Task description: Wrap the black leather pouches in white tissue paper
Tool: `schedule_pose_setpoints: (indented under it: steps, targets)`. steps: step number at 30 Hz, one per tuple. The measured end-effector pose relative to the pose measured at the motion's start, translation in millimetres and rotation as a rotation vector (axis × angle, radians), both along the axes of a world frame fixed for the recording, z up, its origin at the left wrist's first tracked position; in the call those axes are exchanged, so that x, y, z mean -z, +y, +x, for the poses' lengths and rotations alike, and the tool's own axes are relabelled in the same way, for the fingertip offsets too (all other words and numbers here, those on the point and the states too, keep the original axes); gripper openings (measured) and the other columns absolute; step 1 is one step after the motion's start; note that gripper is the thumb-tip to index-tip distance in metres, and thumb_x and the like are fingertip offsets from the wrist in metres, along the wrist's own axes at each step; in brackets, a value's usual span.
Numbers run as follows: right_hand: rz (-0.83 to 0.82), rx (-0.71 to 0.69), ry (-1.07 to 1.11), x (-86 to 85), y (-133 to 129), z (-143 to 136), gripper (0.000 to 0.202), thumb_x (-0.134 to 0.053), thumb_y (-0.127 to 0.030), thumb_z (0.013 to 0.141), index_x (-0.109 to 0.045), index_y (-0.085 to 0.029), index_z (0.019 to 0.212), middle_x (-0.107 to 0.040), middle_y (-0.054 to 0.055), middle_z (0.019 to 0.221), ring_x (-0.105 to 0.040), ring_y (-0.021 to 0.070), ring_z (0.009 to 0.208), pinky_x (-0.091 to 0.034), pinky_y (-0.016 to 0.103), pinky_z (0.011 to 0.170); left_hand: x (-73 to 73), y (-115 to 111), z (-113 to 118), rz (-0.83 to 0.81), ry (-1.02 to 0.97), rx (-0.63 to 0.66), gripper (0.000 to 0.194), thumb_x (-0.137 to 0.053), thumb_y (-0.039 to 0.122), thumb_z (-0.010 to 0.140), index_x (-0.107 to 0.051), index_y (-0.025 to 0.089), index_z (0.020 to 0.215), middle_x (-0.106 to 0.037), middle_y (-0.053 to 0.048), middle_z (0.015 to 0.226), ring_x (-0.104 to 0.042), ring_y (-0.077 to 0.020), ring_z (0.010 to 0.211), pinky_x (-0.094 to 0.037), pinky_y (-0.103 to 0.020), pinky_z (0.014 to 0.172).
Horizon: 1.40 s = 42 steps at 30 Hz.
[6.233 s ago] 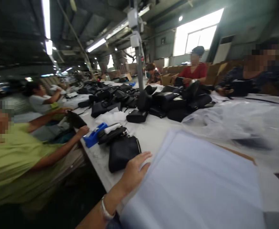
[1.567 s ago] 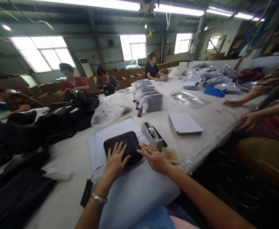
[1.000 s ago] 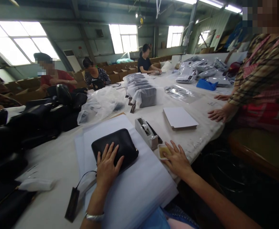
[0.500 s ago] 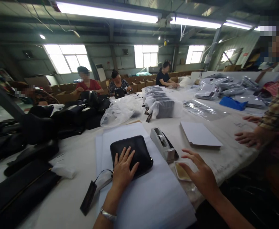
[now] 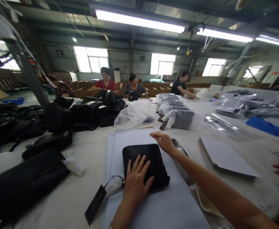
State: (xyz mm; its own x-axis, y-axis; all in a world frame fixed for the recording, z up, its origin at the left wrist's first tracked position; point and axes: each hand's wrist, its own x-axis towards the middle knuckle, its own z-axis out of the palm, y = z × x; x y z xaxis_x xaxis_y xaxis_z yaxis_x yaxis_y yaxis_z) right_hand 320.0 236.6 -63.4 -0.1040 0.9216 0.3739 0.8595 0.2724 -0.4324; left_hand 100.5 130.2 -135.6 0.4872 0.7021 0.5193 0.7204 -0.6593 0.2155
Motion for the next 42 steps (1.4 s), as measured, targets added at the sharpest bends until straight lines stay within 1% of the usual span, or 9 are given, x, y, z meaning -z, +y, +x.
schedule_pose_setpoints:
  steps: [3, 7, 11, 16, 23, 29, 34, 38, 42]
  targets:
    - [-0.165, 0.046, -0.105, 12.7, 53, -3, 0.034, -0.049, -0.027, 0.096, -0.066, -0.020, 0.125, -0.062, 0.008, 0.135, -0.052, 0.0216, 0.129, -0.036, 0.035, 0.112, 0.6, 0, -1, -0.021, -0.018, -0.005, 0.056, -0.055, 0.041, 0.092, -0.042, 0.031, 0.146, -0.037, 0.000, 0.156, -0.034, -0.0294, 0.144, -0.031, -0.063, 0.115]
    - [-0.401, 0.196, -0.244, 35.4, 101, -5, 0.059, -0.060, -0.041, 0.090, -0.052, -0.009, 0.140, -0.038, 0.019, 0.153, -0.027, 0.0327, 0.145, -0.026, 0.046, 0.116, 1.3, 1, -2, -0.040, -0.021, -0.003, 0.057, -0.053, 0.040, 0.093, -0.039, 0.033, 0.147, -0.032, 0.003, 0.158, -0.033, -0.0291, 0.144, -0.034, -0.064, 0.114]
    - [-0.533, 0.339, -0.333, 59.3, 125, -7, 0.070, -0.051, -0.052, 0.093, -0.038, -0.012, 0.149, -0.018, 0.017, 0.162, -0.009, 0.0378, 0.149, -0.020, 0.058, 0.115, 2.1, 2, -2, -0.040, -0.019, 0.004, 0.060, -0.056, 0.037, 0.091, -0.038, 0.032, 0.148, -0.028, 0.003, 0.159, -0.034, -0.0303, 0.144, -0.036, -0.065, 0.111]
    - [-0.506, 0.328, -0.380, 75.1, 133, -5, 0.055, -0.048, -0.049, 0.097, -0.055, -0.011, 0.136, -0.027, 0.017, 0.159, -0.015, 0.0373, 0.148, -0.025, 0.058, 0.113, 5.7, 5, -2, -0.007, -0.012, 0.004, 0.065, -0.060, 0.032, 0.087, -0.039, 0.032, 0.148, -0.029, 0.003, 0.158, -0.037, -0.0315, 0.142, -0.041, -0.065, 0.108]
    - [-0.244, 0.225, -0.347, 68.1, 125, 3, 0.027, -0.060, -0.036, 0.095, -0.066, -0.016, 0.111, -0.063, 0.009, 0.128, -0.058, 0.0241, 0.119, -0.043, 0.050, 0.103, 13.8, 11, -2, 0.032, -0.018, 0.023, 0.068, -0.063, 0.037, 0.085, -0.039, 0.032, 0.148, -0.032, 0.001, 0.157, -0.040, -0.0328, 0.140, -0.042, -0.062, 0.108]
    - [0.024, 0.221, -0.235, 53.0, 114, 3, 0.013, -0.062, -0.028, 0.091, -0.074, -0.025, 0.093, -0.072, 0.004, 0.115, -0.066, 0.0227, 0.108, -0.050, 0.038, 0.095, 10.9, 8, -3, 0.032, -0.025, 0.010, 0.065, -0.060, 0.036, 0.087, -0.038, 0.033, 0.149, -0.034, 0.000, 0.157, -0.039, -0.0322, 0.141, -0.040, -0.061, 0.110]
    - [0.266, 0.115, -0.126, 26.3, 83, 3, 0.014, -0.060, -0.029, 0.090, -0.074, -0.028, 0.093, -0.074, -0.001, 0.111, -0.068, 0.0198, 0.103, -0.052, 0.035, 0.094, 3.8, 1, -3, -0.035, -0.047, 0.016, 0.059, -0.059, 0.037, 0.090, -0.041, 0.035, 0.146, -0.037, 0.000, 0.156, -0.038, -0.0321, 0.142, -0.037, -0.065, 0.111]
    - [0.403, 0.043, -0.053, 9.0, 41, 6, 0.013, -0.061, -0.031, 0.091, -0.073, -0.027, 0.094, -0.073, 0.001, 0.114, -0.067, 0.0201, 0.104, -0.051, 0.037, 0.097, -10.8, 4, -9, -0.122, -0.135, 0.032, 0.060, -0.055, 0.030, 0.093, -0.035, 0.031, 0.149, -0.047, -0.006, 0.150, -0.043, -0.0286, 0.139, -0.037, -0.060, 0.113]
    - [0.501, -0.072, -0.027, 5.4, -1, 13, 0.011, -0.061, -0.030, 0.092, -0.072, -0.027, 0.093, -0.071, 0.000, 0.117, -0.066, 0.0194, 0.107, -0.048, 0.038, 0.102, -46.4, 43, -16, -0.014, -0.261, -0.062, 0.066, -0.050, 0.018, 0.094, -0.022, 0.029, 0.154, -0.038, -0.010, 0.156, -0.039, -0.0249, 0.142, -0.044, -0.046, 0.110]
